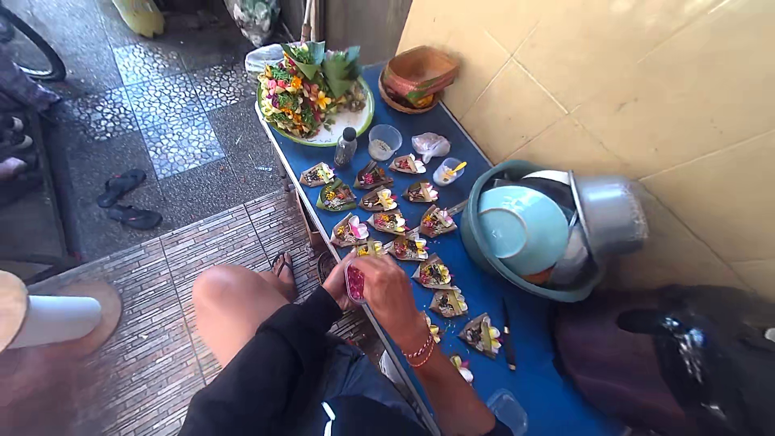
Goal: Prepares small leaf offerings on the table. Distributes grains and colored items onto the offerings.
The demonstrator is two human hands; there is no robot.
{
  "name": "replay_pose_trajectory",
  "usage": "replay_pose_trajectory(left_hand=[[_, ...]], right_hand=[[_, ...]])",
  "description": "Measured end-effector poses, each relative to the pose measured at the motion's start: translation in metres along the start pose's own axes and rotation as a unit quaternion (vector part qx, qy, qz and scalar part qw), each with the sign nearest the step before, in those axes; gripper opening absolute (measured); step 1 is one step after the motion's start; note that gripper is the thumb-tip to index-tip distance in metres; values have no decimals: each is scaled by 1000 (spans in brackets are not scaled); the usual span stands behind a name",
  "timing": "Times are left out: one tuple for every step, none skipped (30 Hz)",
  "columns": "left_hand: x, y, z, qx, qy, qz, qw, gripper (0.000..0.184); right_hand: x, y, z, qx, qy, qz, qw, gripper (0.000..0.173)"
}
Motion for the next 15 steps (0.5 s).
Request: replay_pose_trajectory(left_hand=[[10, -10, -1, 0, -4, -3, 1000, 56], [21, -18, -6, 4, -13, -3, 1000, 58], [31, -23, -13, 14, -20, 0, 1000, 61], [41, -28, -20, 26, -29, -3, 999, 63], [48, -35, -25, 27, -32, -8, 999, 65], [53, -42, -29, 22, -29, -10, 999, 66], [57, -50, -31, 15, -25, -10, 1000, 67], [60, -57, -33, 12, -21, -10, 1000, 68], [62, -63, -35, 12, -19, -8, 1000, 69], [66, -68, -36, 10, -18, -9, 1000, 69], [71, -72, -37, 9, -18, -12, 1000, 70], [75, -73, -39, 13, -20, -15, 1000, 69], [78, -73, -41, 14, -19, -15, 1000, 69], [81, -72, -42, 11, -16, -16, 1000, 69], [84, -70, -45, 7, -10, -17, 1000, 69]], right_hand=[[5, -9, -6, -12, 3, -10, 1000, 21], [10, -18, -11, -9, 11, -14, 1000, 18], [14, -27, -16, 6, 20, -17, 1000, 18], [19, -37, -22, 24, 28, -21, 999, 21], [24, -47, -26, 37, 38, -28, 998, 25], [29, -57, -30, 41, 46, -35, 998, 28], [34, -67, -33, 38, 51, -37, 997, 30], [39, -76, -35, 39, 51, -34, 997, 29], [42, -84, -35, 38, 50, -30, 998, 27], [44, -93, -36, 38, 49, -24, 998, 24], [45, -102, -36, 33, 48, -19, 998, 23], [46, -109, -36, 24, 47, -22, 998, 23], [47, -113, -37, 13, 47, -29, 998, 23], [47, -116, -37, 6, 48, -37, 998, 24], [47, -119, -37, 4, 50, -41, 998, 25]])
Point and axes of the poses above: each hand's wrist, its own y-axis towards the middle knuckle, its own z-axis out of the palm, x = y × z, the point moved 1 cm from there along y, towards the middle knuckle, and after that the axes turned 6 degrees about -x, right-handed, at the moved point
